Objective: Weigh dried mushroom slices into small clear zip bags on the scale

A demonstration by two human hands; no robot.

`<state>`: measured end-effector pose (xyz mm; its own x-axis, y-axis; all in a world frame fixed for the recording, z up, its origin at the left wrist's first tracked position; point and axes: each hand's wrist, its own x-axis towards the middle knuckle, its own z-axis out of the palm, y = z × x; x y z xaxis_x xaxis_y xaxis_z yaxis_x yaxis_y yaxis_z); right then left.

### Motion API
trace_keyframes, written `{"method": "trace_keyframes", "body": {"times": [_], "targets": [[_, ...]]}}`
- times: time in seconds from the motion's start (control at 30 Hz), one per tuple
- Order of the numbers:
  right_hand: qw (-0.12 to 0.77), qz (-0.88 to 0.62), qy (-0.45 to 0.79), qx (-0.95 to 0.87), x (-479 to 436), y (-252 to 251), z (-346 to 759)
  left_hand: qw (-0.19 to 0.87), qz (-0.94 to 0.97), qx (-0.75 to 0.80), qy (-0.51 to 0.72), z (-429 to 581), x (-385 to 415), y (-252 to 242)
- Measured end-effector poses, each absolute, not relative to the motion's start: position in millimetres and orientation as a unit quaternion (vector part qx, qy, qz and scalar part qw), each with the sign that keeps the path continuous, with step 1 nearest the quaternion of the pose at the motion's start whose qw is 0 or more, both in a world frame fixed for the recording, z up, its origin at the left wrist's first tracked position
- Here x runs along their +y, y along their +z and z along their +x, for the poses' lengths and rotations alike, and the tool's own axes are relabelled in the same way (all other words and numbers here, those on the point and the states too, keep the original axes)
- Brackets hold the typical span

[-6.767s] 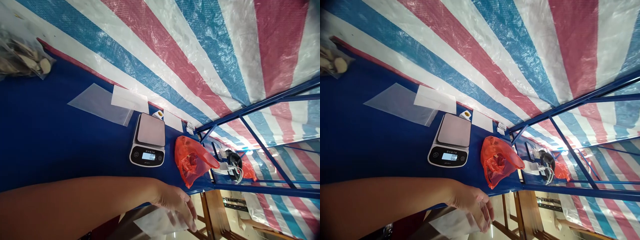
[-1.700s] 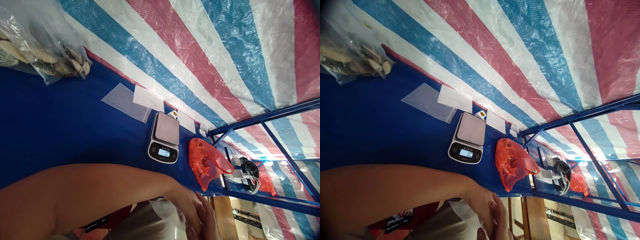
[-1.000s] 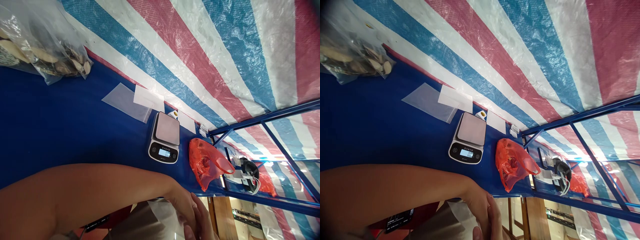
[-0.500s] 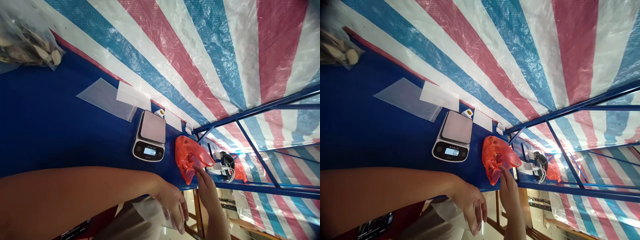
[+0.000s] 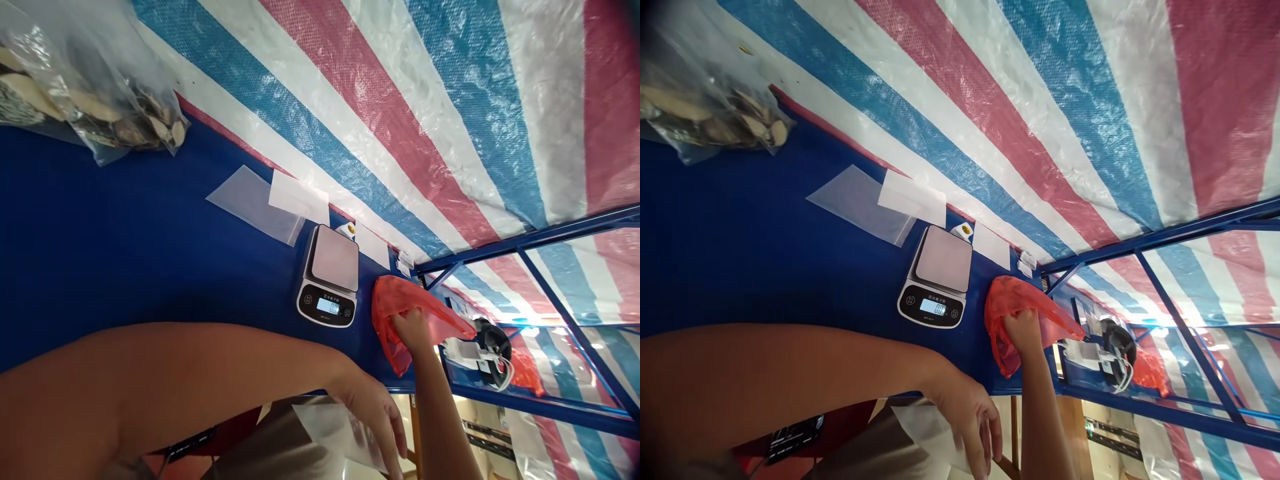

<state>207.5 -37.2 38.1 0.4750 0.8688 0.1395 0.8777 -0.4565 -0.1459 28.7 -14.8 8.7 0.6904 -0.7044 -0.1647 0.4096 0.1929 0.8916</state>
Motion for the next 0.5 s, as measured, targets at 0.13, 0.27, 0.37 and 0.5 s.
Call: {"method": "trace_keyframes", "body": {"times": [0.13, 0.27, 0.37, 0.5], "targets": [[0.096, -0.857, -0.027, -0.505, -38, 34, 197, 0.772, 0.519, -0.120, -0.346, 26, -19, 6], [0.119, -0.855, -0.040, -0.503, -41, 21, 187, 0.779, 0.511, -0.099, -0.350, 24, -20, 8], [0.133, -0.857, -0.052, -0.495, -41, 12, 183, 0.771, 0.509, -0.107, -0.368, 26, -16, 10], [0.127, -0.866, -0.056, -0.481, -40, 11, 185, 0.770, 0.502, -0.119, -0.374, 29, -14, 9]]}}
